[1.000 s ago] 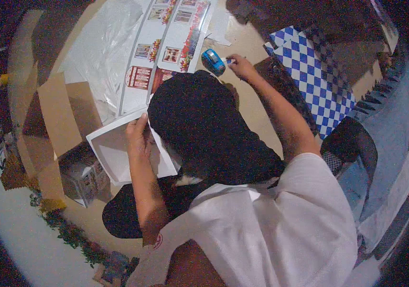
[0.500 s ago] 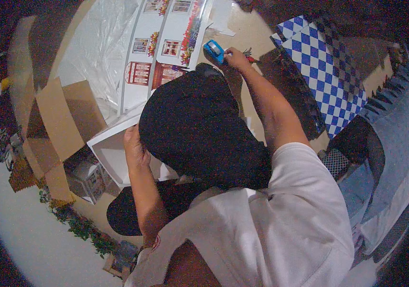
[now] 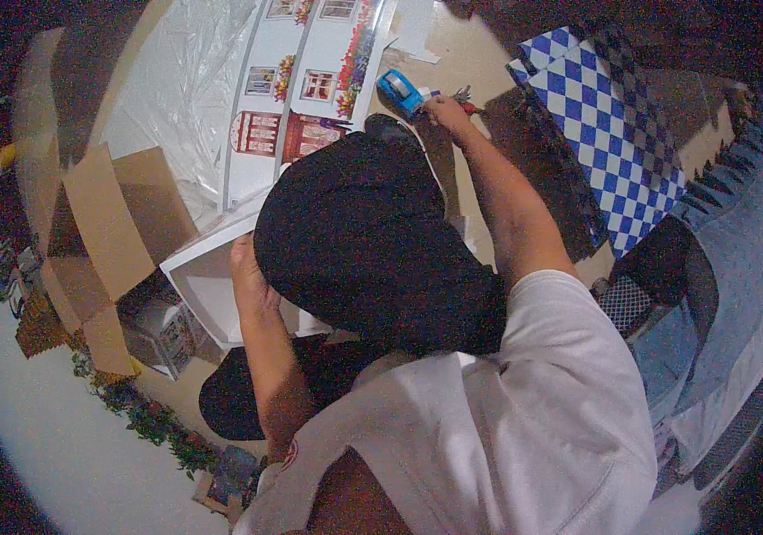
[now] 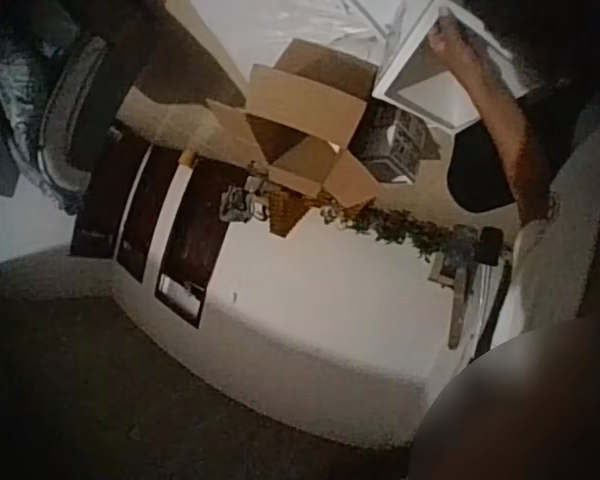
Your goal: The person assembles small paper boxes by folding printed panels and securing edges with adhesive tape. They repeatedly pick up flat sheets, fold them into box shapes, and apply tape to hold the structure together.
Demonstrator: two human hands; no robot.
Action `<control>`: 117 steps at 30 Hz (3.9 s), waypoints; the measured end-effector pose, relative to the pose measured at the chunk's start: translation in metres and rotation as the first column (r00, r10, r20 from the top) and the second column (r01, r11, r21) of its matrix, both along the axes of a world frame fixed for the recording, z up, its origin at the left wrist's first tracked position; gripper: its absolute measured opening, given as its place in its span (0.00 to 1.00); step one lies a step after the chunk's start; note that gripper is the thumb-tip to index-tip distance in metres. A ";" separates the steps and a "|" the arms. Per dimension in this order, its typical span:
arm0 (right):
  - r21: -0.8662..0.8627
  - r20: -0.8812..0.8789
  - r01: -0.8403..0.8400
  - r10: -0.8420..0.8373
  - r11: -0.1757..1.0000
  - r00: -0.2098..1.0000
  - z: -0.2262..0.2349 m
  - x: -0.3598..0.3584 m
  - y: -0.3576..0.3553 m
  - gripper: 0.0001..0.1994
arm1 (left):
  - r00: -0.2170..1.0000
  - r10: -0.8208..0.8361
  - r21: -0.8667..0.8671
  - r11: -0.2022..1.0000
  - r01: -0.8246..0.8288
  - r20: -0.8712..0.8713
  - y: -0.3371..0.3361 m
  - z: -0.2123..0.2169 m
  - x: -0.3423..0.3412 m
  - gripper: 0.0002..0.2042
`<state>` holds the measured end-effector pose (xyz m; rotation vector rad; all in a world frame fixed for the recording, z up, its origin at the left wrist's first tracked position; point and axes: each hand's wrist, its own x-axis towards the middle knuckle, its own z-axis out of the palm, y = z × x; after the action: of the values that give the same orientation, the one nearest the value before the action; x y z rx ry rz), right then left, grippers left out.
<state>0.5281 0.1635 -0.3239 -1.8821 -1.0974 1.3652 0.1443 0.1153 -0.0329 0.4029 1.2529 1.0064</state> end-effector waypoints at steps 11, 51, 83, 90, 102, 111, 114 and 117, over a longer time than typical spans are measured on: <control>-0.103 -0.244 0.273 -0.290 0.957 0.925 -0.081 -0.012 -0.010 0.11 | 0.997 -0.015 -0.041 0.999 0.012 -0.075 0.001 0.001 0.000 0.14; 0.019 -0.270 0.306 -0.290 0.952 0.918 0.323 -0.269 -0.035 0.24 | 0.995 0.004 0.114 0.993 -0.016 0.102 0.011 -0.014 0.005 0.07; -0.100 -0.037 0.134 -0.138 0.986 0.990 0.328 -0.261 -0.017 0.10 | 0.994 0.073 0.131 0.988 -0.082 0.078 0.013 -0.010 0.006 0.08; -0.043 -0.003 0.016 -0.016 0.999 1.000 0.329 -0.256 -0.014 0.13 | 0.993 0.104 0.150 0.982 -0.110 0.050 0.013 -0.012 0.005 0.07; -0.049 0.037 -0.106 0.108 0.993 0.993 0.319 -0.245 -0.018 0.22 | 0.994 0.075 0.107 0.992 -0.066 -0.077 0.012 0.004 0.001 0.09; -0.159 0.012 -0.102 0.105 0.982 0.994 0.323 -0.247 -0.048 0.27 | 0.998 -0.042 0.165 0.985 0.050 -0.054 0.011 -0.009 0.001 0.10; -0.109 -0.034 -0.252 0.250 0.961 0.968 0.327 -0.246 -0.050 0.23 | 0.998 -0.027 0.194 0.980 0.036 -0.050 0.005 -0.008 0.001 0.10; -0.135 -0.395 -0.101 0.040 0.986 0.918 0.337 -0.242 -0.050 0.19 | 0.999 0.037 0.216 0.976 -0.039 0.011 0.001 0.020 -0.004 0.09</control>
<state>0.2860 0.1136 0.0129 -1.5808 -0.8833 1.8163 0.1408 0.1162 -0.0133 0.5446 1.1517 1.1812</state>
